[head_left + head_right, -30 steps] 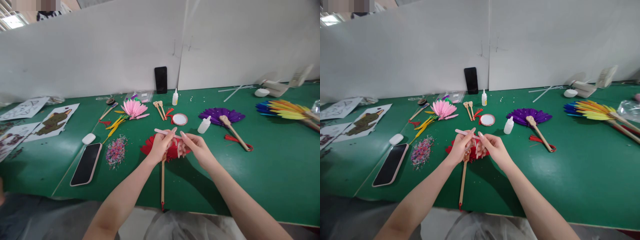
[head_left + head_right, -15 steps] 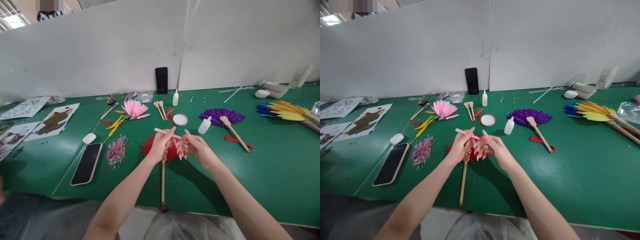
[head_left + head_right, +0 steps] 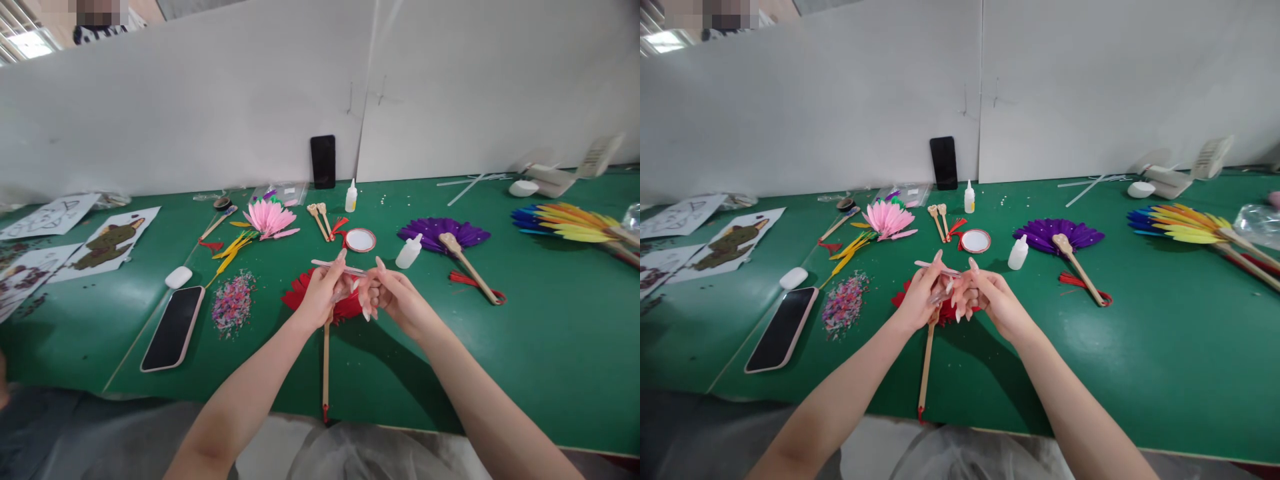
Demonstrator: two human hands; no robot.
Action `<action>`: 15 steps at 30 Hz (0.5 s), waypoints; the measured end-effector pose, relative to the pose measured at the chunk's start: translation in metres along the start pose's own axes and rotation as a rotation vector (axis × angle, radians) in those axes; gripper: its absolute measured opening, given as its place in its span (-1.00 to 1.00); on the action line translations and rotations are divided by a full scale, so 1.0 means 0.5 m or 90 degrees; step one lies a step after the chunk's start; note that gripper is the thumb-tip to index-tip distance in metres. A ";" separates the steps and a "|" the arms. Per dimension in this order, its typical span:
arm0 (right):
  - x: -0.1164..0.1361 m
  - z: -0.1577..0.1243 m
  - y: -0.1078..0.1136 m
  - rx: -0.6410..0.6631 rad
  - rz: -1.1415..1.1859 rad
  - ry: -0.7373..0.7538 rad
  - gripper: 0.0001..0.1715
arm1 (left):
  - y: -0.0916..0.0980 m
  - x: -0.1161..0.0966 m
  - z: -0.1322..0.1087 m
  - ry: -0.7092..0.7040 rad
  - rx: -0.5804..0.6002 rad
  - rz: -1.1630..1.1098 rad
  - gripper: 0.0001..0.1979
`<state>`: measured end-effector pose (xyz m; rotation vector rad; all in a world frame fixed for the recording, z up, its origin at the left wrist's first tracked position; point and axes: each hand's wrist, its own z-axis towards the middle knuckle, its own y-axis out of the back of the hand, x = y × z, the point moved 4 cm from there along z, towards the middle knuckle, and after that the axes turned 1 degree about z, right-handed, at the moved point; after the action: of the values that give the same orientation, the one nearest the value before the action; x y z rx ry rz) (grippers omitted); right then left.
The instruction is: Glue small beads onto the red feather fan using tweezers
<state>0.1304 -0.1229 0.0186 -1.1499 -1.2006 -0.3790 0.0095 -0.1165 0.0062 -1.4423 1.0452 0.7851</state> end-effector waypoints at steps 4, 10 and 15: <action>-0.003 0.001 0.002 -0.006 0.003 -0.002 -0.55 | 0.003 -0.003 0.001 -0.026 -0.019 0.021 -0.40; -0.008 0.003 0.003 -0.015 0.012 -0.009 -0.58 | 0.002 -0.007 -0.003 -0.075 -0.027 0.090 -0.49; -0.007 0.004 0.007 -0.016 0.011 -0.016 -0.61 | -0.005 -0.019 -0.017 -0.155 -0.036 0.162 -0.52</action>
<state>0.1305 -0.1207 0.0140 -1.1896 -1.2104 -0.3677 0.0072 -0.1231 0.0170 -1.2367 1.0359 1.1517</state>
